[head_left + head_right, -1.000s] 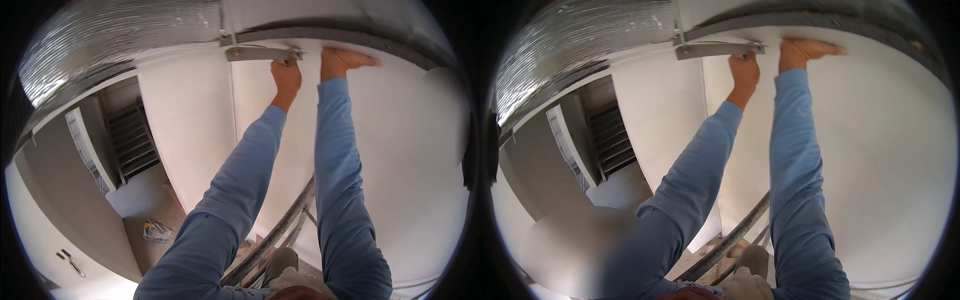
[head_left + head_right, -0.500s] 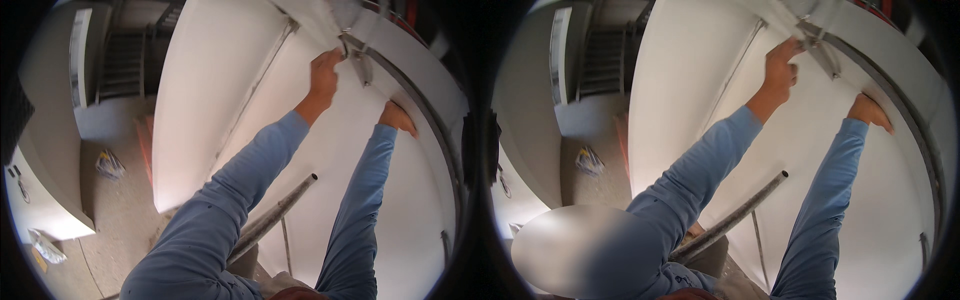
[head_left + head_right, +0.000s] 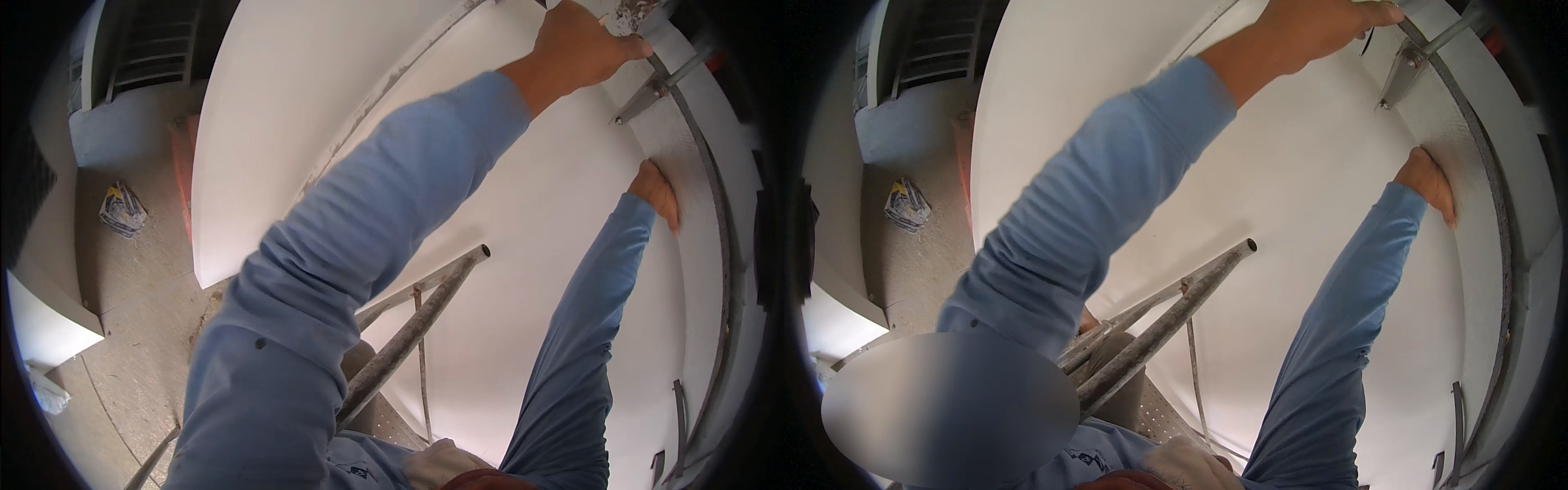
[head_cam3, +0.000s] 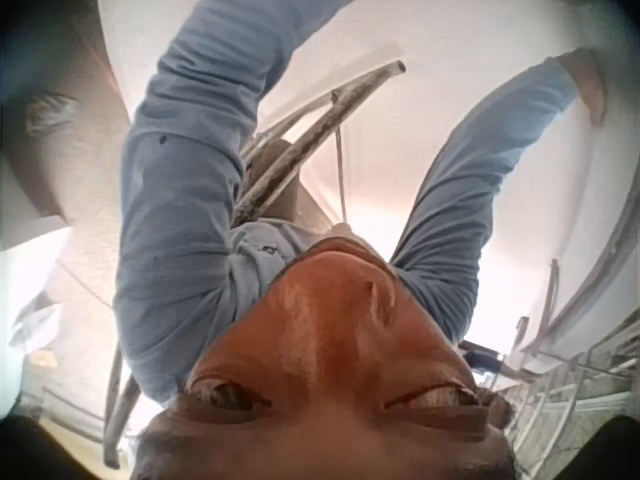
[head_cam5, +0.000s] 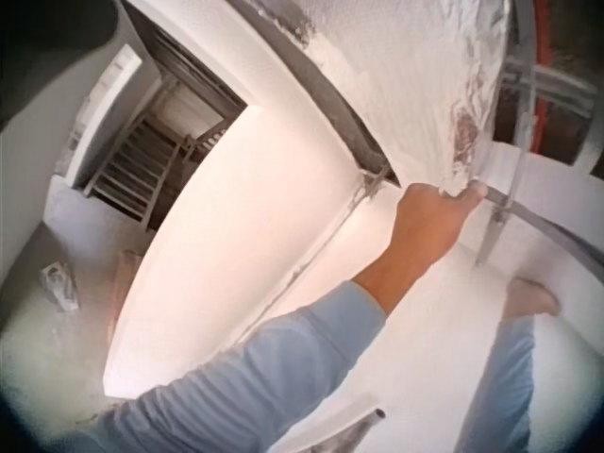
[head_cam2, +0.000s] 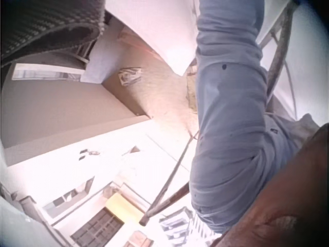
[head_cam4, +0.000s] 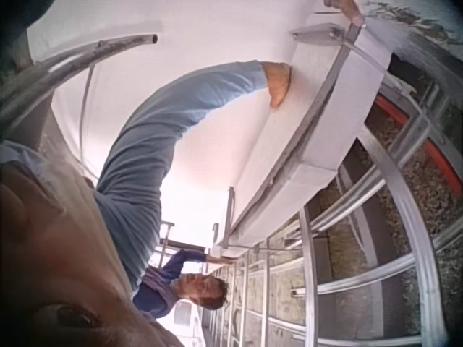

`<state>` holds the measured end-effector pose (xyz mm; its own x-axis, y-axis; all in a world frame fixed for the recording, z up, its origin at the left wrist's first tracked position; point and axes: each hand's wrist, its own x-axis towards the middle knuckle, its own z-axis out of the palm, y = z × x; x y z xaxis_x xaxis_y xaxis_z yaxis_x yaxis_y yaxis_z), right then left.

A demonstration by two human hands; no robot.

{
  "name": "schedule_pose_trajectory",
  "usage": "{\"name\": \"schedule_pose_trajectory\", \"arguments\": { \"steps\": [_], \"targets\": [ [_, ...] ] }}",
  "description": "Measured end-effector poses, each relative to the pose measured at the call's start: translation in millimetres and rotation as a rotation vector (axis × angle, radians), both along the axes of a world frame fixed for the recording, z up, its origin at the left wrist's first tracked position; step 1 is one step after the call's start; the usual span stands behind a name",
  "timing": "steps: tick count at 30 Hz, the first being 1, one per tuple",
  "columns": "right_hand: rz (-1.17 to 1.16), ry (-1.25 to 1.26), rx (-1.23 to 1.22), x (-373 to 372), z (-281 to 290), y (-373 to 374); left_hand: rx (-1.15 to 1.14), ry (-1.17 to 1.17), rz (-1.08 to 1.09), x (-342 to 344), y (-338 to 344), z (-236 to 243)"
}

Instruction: The person lifts a long rectangular ceiling panel and aligns it with metal ceiling supports. They use a pencil to mark positions on the panel and supports, then adjust the panel into place with assistance from another worker.

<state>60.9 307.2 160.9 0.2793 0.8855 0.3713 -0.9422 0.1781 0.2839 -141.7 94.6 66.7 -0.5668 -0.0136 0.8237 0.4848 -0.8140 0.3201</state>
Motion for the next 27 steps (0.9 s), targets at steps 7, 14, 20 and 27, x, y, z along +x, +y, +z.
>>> {"name": "schedule_pose_trajectory", "arguments": {
  "steps": [7,14,20,27],
  "targets": [
    [0.039,0.076,0.006,-1,7,5,-0.019,0.129,-0.469,-4,10,15],
    [0.098,0.086,0.023,0,7,10,-0.333,-0.269,0.030,44,-32,23],
    [-0.089,-0.222,-0.013,-25,-33,-16,-0.360,-0.009,-0.578,6,-33,9],
    [-0.662,-1.000,0.385,-77,-99,-35,-0.249,-0.048,-0.690,11,-25,4]
  ]
}}
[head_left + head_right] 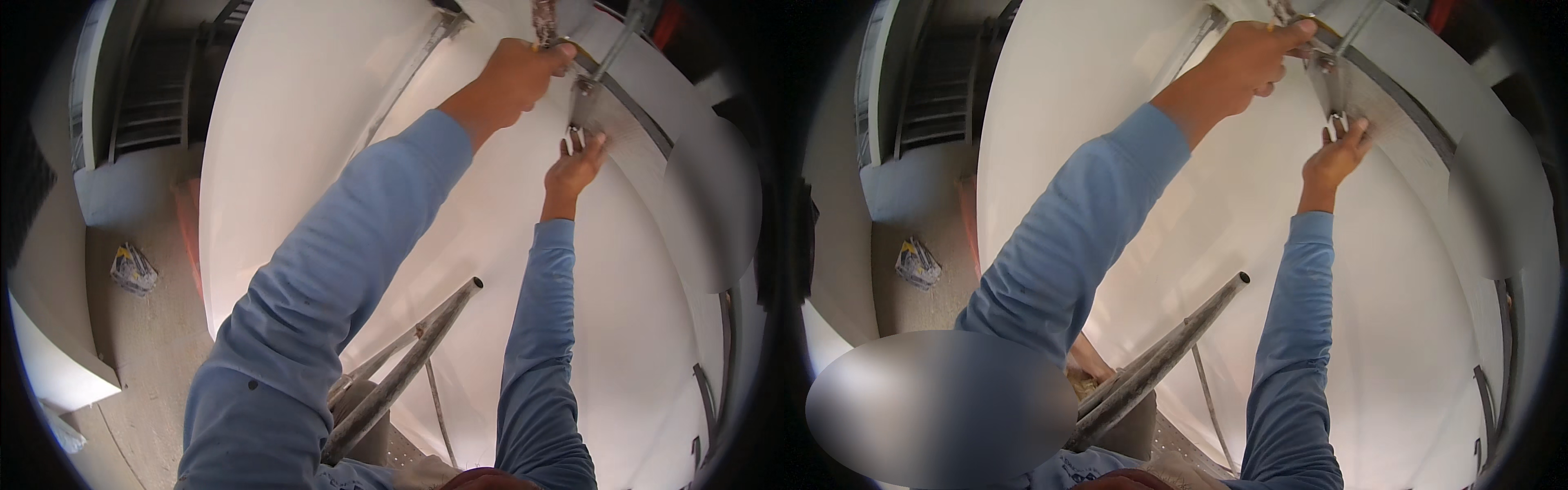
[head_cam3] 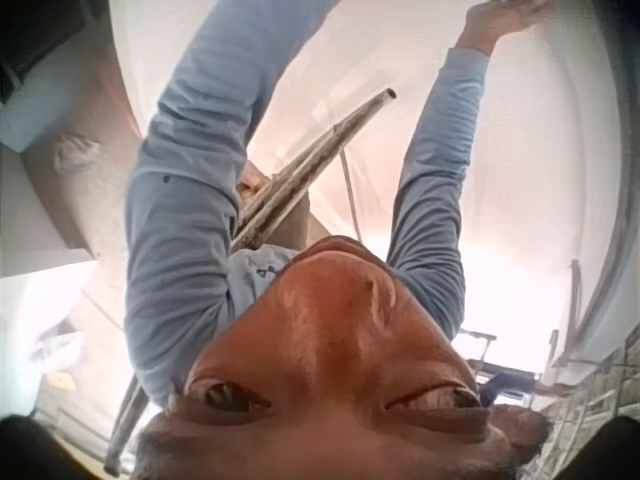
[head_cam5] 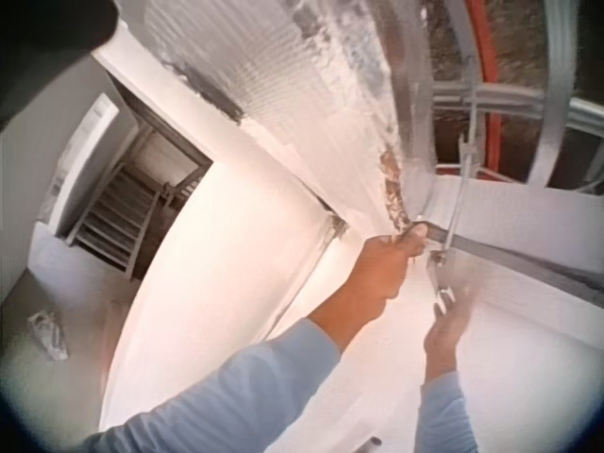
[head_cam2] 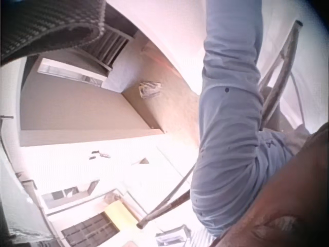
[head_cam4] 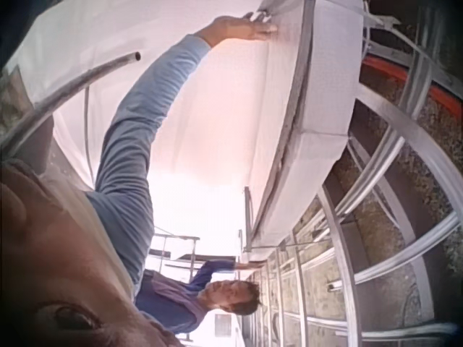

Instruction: The person lifts a long rectangular ceiling panel and aligns it with metal ceiling supports. They use a pencil to mark positions on the panel and supports, then adjust the panel into place with assistance from another worker.

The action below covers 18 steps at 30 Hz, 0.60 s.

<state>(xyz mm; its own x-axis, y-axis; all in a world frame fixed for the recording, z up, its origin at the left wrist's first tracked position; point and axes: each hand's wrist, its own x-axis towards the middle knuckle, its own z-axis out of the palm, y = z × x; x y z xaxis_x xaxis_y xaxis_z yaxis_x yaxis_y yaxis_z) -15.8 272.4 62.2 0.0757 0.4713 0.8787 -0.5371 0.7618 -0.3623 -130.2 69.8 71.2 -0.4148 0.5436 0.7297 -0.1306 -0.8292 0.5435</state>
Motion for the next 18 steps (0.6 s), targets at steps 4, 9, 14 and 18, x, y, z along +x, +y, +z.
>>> {"name": "schedule_pose_trajectory", "arguments": {
  "steps": [4,9,14,18],
  "targets": [
    [0.034,-0.033,-0.078,3,11,5,0.071,-0.016,-0.039,-9,11,4],
    [-0.068,-0.122,-0.154,-8,9,-12,0.061,0.113,0.002,-22,23,-8],
    [-0.426,-0.300,-0.150,-38,9,8,0.090,0.264,0.211,-40,29,-10],
    [-0.134,-0.266,-0.127,-10,5,17,0.075,0.087,0.119,-40,15,-5]
  ]
}}
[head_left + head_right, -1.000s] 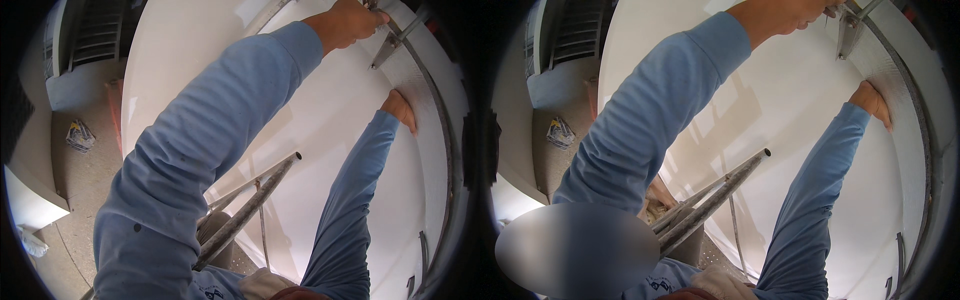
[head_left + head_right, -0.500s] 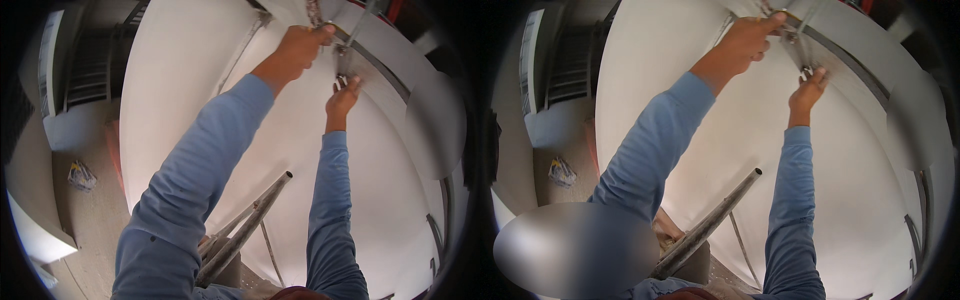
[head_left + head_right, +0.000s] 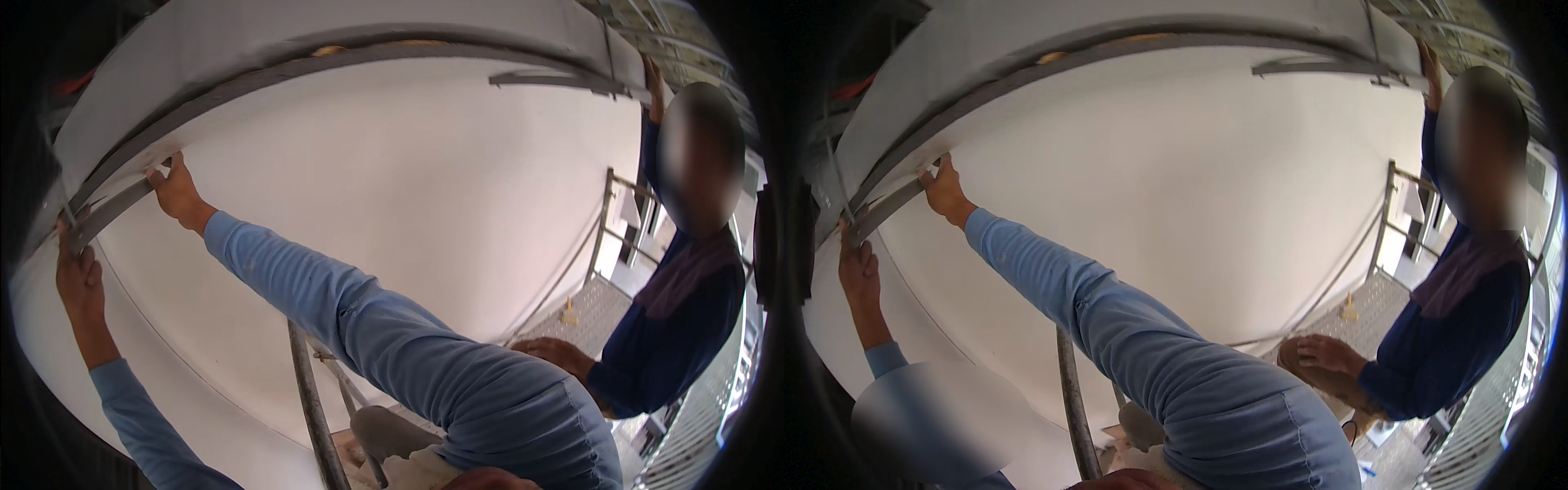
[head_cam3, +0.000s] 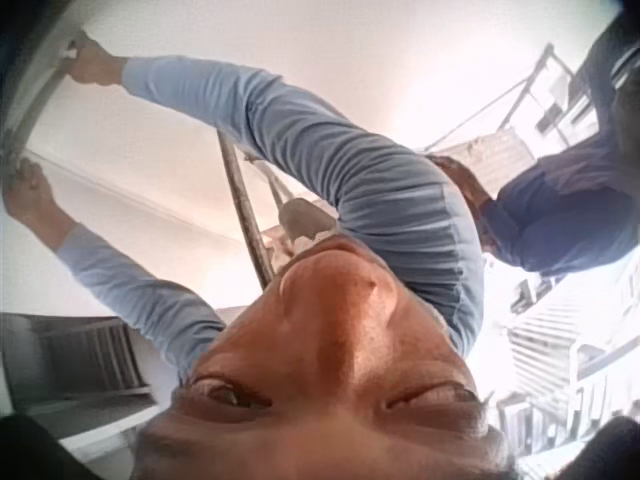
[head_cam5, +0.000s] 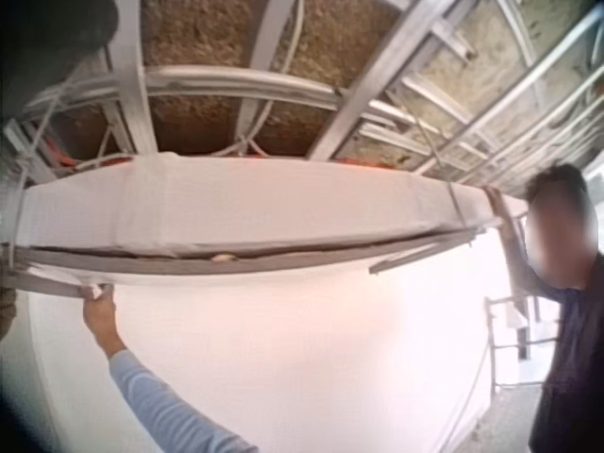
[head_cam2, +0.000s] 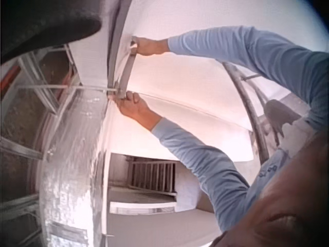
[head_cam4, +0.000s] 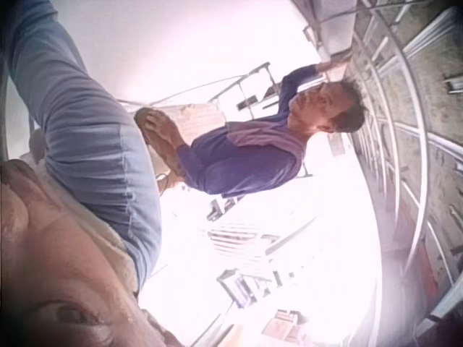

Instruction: The person lifts a long rectangular ceiling panel and aligns it with metal ceiling supports. They use a pencil to mark positions on the panel and supports, then adjust the panel into place with assistance from another worker.

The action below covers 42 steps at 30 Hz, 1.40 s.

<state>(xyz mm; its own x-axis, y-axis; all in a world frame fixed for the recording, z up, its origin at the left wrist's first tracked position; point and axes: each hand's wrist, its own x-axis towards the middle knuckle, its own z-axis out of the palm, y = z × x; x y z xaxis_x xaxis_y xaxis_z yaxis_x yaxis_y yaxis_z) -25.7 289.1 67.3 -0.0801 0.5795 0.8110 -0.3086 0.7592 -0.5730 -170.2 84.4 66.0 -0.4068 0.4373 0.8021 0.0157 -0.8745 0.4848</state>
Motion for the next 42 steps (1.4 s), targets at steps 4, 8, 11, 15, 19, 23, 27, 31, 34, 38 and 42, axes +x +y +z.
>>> {"name": "schedule_pose_trajectory", "arguments": {
  "steps": [4,8,11,15,19,23,27,31,34,38,42],
  "targets": [
    [0.076,0.453,0.000,105,-16,-18,-0.040,0.029,-0.079,7,-6,7],
    [-0.541,0.886,0.112,314,-38,-61,-0.052,0.067,0.002,6,-3,8],
    [-0.727,0.997,0.567,439,-22,-114,-0.051,0.058,-0.004,-3,4,7],
    [-0.698,0.929,0.696,501,0,-179,-0.082,-0.009,0.068,-19,13,5],
    [-0.677,0.857,0.602,491,-46,-169,-0.134,-0.019,-0.090,-31,16,8],
    [-0.771,0.298,0.161,405,-213,-123,-0.076,0.028,-0.175,-29,15,9],
    [-0.661,-1.089,-0.441,311,-433,-173,-0.146,-0.095,-0.083,-24,14,7],
    [-0.550,-1.696,-0.381,305,-562,-261,-0.114,-0.024,-0.070,-32,20,6],
    [-0.751,-1.245,-0.581,325,-574,-271,-0.092,0.057,-0.099,-40,27,6],
    [-0.679,-1.438,-0.683,346,-563,-273,-0.113,-0.110,-0.115,-41,29,3],
    [-0.729,-1.395,-0.729,353,-563,-280,-0.075,-0.066,-0.232,-26,22,5]
  ]
}}
